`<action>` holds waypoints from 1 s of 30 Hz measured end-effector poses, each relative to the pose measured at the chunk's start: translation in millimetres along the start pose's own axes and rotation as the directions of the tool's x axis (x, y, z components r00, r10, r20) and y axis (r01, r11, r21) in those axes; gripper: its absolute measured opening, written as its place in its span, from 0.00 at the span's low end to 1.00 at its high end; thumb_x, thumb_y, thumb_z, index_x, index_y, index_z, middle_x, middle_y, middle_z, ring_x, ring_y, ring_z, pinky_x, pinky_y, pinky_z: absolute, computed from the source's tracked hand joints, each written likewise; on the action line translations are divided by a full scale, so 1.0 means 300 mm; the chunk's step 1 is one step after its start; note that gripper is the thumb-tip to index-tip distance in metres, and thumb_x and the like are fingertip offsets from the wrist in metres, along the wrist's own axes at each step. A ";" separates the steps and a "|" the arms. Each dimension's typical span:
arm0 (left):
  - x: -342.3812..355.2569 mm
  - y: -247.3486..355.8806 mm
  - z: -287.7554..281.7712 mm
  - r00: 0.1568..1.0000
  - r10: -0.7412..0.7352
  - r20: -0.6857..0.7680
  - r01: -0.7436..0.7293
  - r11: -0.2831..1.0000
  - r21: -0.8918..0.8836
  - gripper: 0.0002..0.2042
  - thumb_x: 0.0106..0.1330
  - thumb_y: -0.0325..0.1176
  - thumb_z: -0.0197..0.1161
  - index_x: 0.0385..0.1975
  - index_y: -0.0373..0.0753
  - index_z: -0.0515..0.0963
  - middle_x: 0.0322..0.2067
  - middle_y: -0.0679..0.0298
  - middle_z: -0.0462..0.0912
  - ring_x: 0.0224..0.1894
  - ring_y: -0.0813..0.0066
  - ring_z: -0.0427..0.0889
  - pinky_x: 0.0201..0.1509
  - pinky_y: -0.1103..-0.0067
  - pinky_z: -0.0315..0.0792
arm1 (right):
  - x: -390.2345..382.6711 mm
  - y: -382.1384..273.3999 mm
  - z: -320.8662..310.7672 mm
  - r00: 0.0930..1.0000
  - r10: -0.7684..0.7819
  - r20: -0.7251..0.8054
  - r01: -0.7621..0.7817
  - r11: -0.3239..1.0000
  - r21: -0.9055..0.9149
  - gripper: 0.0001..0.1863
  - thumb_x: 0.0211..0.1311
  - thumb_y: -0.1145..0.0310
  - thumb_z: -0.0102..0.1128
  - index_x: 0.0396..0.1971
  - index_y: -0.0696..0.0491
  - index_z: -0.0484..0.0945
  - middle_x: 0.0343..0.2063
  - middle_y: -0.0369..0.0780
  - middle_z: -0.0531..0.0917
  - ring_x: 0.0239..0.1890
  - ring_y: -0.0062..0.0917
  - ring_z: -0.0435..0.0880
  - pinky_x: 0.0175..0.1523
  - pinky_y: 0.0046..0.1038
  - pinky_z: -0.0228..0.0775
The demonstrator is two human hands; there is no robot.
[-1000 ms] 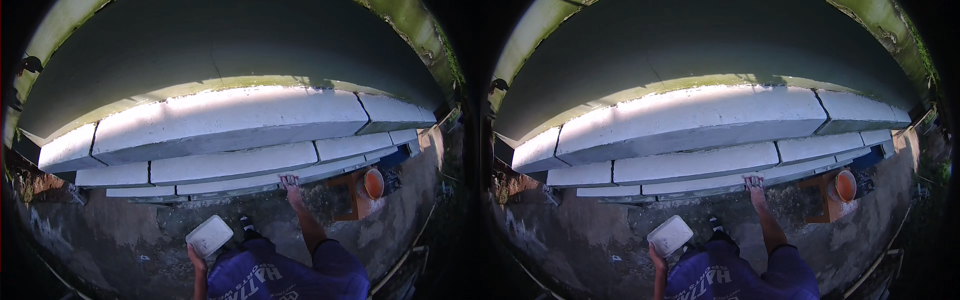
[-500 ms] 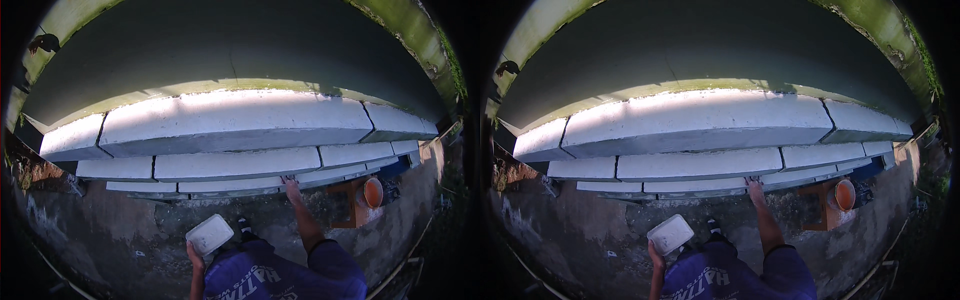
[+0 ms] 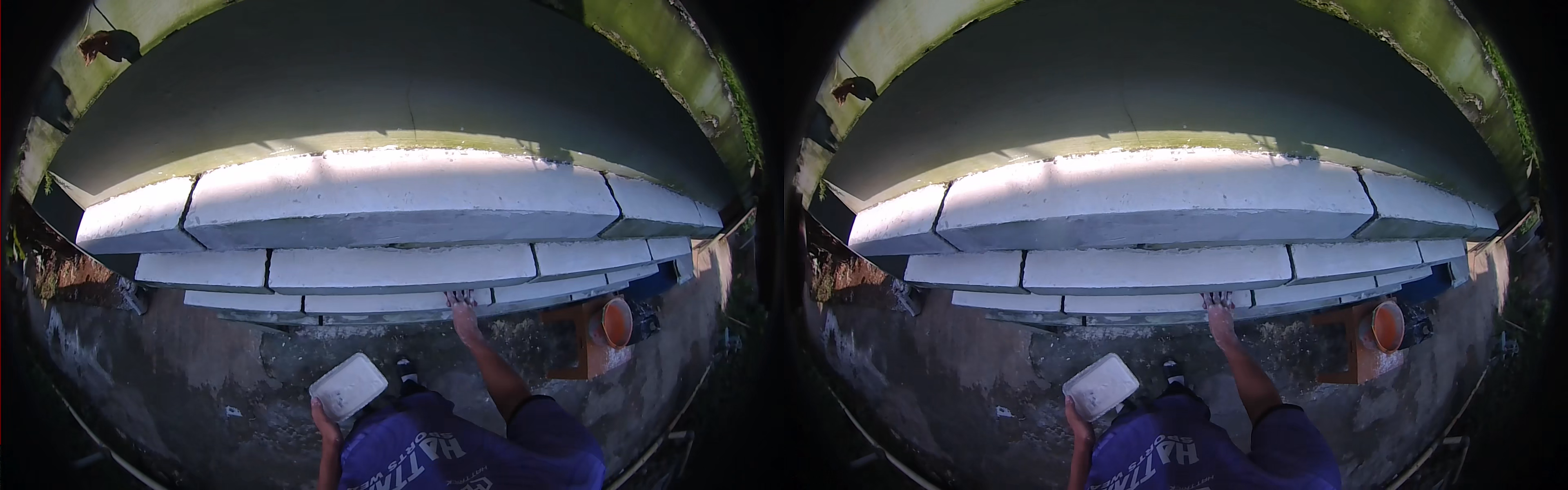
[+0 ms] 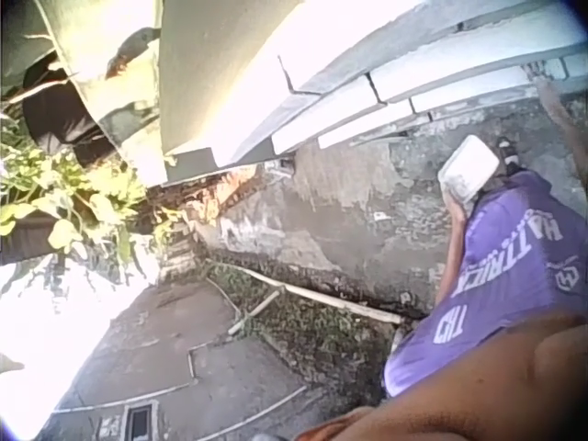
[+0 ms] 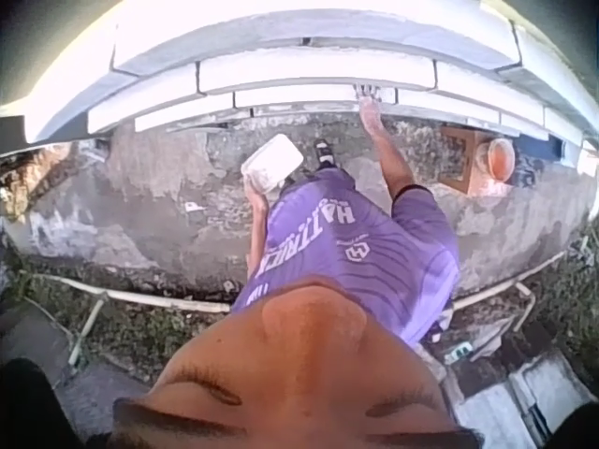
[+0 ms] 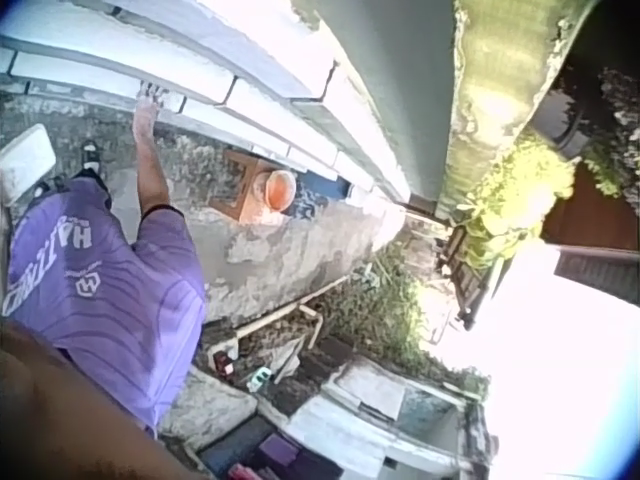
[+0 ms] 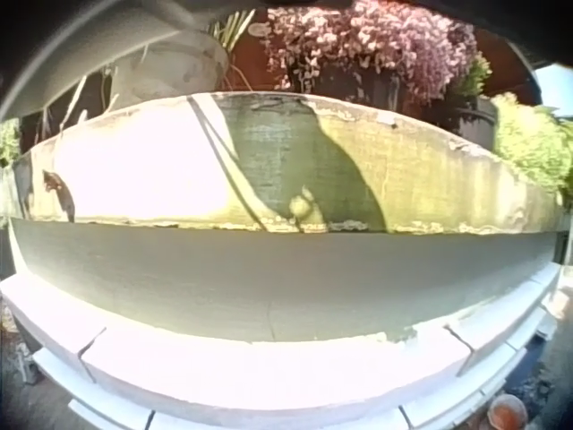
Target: Plastering or applying white filler/cement between rows of a concrete or brick wall structure using a hand trowel.
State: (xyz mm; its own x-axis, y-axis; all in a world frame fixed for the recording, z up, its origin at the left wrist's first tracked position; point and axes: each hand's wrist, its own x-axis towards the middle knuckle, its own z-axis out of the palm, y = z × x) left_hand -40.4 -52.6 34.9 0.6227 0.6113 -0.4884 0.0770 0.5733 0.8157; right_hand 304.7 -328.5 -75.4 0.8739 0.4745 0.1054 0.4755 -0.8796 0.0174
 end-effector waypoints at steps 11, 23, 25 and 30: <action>-0.007 -0.022 -0.058 0.998 0.057 -0.013 -0.057 0.998 -0.030 0.27 0.71 0.52 0.38 0.58 0.35 0.64 0.53 0.59 0.72 0.56 0.67 0.71 0.62 0.71 0.61 | -0.253 -0.139 -0.031 0.994 -0.102 0.028 0.100 0.993 0.065 0.30 0.60 0.71 0.48 0.64 0.51 0.57 0.61 0.51 0.61 0.65 0.51 0.54 0.67 0.50 0.48; -0.048 0.030 -0.028 1.000 0.027 0.016 -0.027 1.000 -0.007 0.28 0.71 0.52 0.34 0.57 0.35 0.65 0.52 0.58 0.74 0.54 0.65 0.73 0.60 0.69 0.64 | -0.061 -0.264 0.023 0.999 -0.038 -0.025 0.038 0.999 0.005 0.29 0.59 0.71 0.45 0.63 0.53 0.60 0.60 0.53 0.62 0.65 0.51 0.56 0.68 0.52 0.44; -0.059 0.024 -0.038 1.000 0.029 0.005 -0.029 1.000 -0.010 0.28 0.71 0.52 0.34 0.57 0.35 0.65 0.52 0.58 0.73 0.54 0.64 0.73 0.60 0.69 0.64 | -0.185 -0.298 0.015 0.998 -0.063 -0.018 0.064 0.997 0.043 0.29 0.59 0.72 0.45 0.63 0.53 0.59 0.61 0.53 0.62 0.65 0.51 0.56 0.68 0.53 0.44; -0.072 0.024 -0.051 0.999 0.006 -0.048 -0.010 0.995 -0.095 0.28 0.71 0.52 0.35 0.58 0.35 0.64 0.53 0.57 0.72 0.55 0.65 0.72 0.61 0.69 0.63 | -0.363 -0.241 -0.017 0.998 -0.068 -0.008 0.068 0.976 0.207 0.31 0.59 0.74 0.46 0.65 0.49 0.57 0.63 0.50 0.59 0.66 0.52 0.53 0.68 0.54 0.42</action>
State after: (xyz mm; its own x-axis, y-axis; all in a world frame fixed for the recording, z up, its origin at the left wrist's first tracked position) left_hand -65.2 -53.2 46.6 0.5852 0.6399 -0.4981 -0.0036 0.6163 0.7875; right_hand 174.7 -316.8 -83.1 0.8387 0.5330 0.1116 0.5445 -0.8189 -0.1813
